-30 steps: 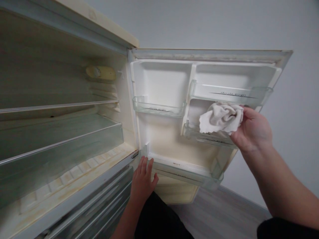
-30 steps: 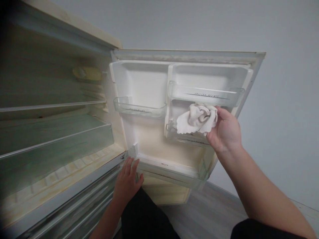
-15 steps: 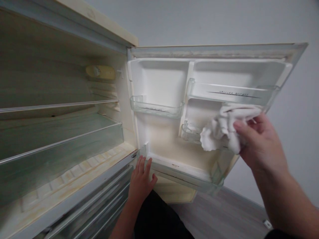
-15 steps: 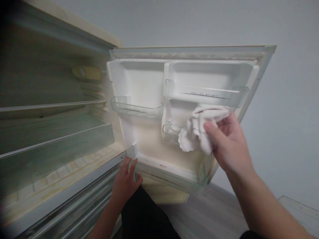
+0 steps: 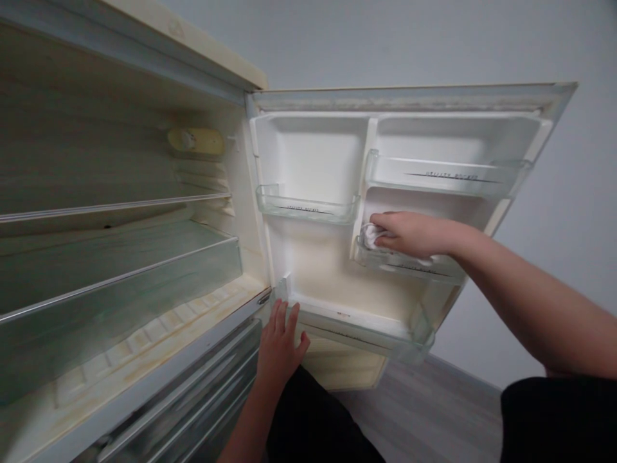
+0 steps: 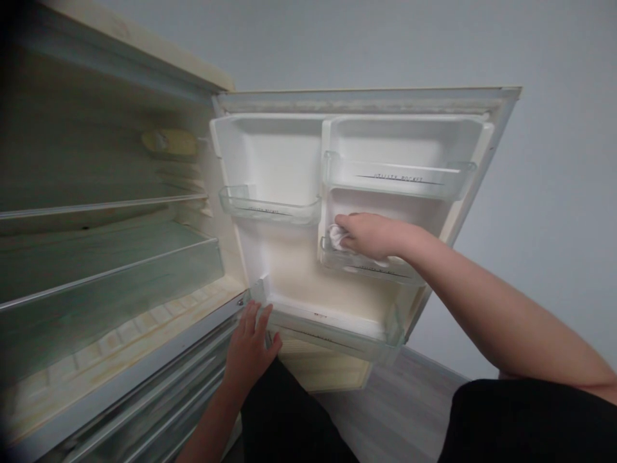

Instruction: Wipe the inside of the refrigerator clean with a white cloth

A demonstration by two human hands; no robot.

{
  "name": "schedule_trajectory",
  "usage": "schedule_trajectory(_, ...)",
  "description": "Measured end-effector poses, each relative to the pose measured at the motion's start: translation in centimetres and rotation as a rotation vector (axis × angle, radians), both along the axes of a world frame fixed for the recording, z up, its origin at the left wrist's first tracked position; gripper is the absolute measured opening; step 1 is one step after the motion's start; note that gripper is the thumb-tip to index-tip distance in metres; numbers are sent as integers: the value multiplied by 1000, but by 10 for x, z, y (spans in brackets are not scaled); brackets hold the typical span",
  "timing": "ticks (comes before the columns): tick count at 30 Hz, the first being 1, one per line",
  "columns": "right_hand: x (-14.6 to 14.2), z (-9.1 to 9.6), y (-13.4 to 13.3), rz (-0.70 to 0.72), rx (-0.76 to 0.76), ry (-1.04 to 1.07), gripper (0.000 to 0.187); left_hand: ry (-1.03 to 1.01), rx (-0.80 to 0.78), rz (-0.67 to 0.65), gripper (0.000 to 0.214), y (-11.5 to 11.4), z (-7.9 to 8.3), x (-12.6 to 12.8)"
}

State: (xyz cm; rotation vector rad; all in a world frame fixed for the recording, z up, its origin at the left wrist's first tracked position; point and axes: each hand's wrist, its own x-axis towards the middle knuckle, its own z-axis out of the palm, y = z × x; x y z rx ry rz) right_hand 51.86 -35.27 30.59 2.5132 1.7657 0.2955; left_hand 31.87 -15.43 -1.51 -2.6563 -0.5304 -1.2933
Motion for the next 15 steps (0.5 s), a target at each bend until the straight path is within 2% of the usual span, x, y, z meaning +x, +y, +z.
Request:
schedule_trajectory(4, -10, 3, 3, 53, -36, 81, 20, 5, 9, -13, 59, 1, -1, -2)
schedule_trajectory(10, -17, 0, -22, 257, 2, 255, 32, 32, 51, -19, 56, 6, 0, -6)
schedule_trajectory(15, -1, -9, -28, 228, 54, 286, 36, 48, 50, -6, 55, 7, 0, -7)
